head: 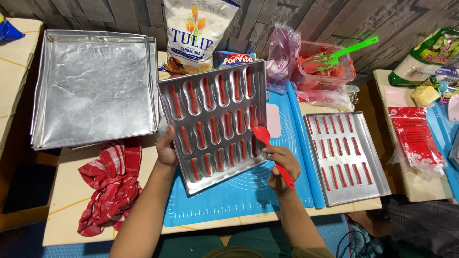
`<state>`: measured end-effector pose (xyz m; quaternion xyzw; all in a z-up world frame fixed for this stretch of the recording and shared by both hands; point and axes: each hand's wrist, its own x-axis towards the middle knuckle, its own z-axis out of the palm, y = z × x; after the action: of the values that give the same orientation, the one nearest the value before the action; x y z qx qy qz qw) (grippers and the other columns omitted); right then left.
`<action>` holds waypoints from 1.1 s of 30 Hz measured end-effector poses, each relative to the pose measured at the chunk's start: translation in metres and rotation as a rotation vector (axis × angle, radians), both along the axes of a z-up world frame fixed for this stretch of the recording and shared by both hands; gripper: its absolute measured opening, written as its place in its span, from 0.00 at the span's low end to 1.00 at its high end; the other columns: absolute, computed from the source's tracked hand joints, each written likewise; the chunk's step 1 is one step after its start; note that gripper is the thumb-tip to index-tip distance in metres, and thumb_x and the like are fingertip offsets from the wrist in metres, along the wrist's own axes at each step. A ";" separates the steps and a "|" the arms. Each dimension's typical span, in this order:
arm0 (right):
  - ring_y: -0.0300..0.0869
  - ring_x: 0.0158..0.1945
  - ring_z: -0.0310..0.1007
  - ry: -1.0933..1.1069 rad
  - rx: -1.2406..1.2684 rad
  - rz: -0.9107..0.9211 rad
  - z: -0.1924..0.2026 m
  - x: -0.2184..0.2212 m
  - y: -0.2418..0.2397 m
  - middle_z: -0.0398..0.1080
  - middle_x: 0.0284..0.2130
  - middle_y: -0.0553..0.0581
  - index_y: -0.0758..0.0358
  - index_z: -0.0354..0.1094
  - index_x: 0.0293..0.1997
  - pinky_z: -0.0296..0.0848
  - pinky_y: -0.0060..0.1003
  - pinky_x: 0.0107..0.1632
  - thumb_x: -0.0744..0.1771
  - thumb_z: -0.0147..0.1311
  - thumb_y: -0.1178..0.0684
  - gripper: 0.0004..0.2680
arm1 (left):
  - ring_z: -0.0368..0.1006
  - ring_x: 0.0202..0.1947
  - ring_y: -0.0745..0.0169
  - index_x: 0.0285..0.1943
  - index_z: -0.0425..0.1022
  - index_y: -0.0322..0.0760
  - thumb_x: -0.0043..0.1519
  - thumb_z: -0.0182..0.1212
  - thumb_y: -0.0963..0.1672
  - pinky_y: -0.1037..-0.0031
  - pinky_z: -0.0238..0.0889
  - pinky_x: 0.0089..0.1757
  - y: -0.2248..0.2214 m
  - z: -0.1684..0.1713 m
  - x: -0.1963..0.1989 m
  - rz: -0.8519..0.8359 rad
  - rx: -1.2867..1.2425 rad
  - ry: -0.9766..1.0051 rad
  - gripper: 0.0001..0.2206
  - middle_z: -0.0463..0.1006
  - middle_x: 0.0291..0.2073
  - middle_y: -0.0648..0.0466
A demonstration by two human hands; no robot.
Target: Greasing a metal baking mold with multiple slots using a red spatula in a bakery setting.
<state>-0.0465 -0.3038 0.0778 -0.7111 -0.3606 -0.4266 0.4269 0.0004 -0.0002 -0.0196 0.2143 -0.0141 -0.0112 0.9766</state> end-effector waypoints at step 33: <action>0.51 0.32 0.78 -0.001 -0.008 -0.046 -0.001 -0.002 0.001 0.80 0.33 0.63 0.65 0.70 0.39 0.78 0.40 0.38 0.72 0.44 0.39 0.17 | 0.74 0.56 0.43 0.72 0.64 0.40 0.63 0.48 0.52 0.48 0.64 0.58 0.003 0.010 0.000 0.012 0.062 -0.003 0.28 0.76 0.58 0.42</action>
<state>-0.0489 -0.3025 0.0763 -0.7208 -0.3459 -0.4352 0.4141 -0.0001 0.0024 -0.0093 0.2447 -0.0140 -0.0055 0.9695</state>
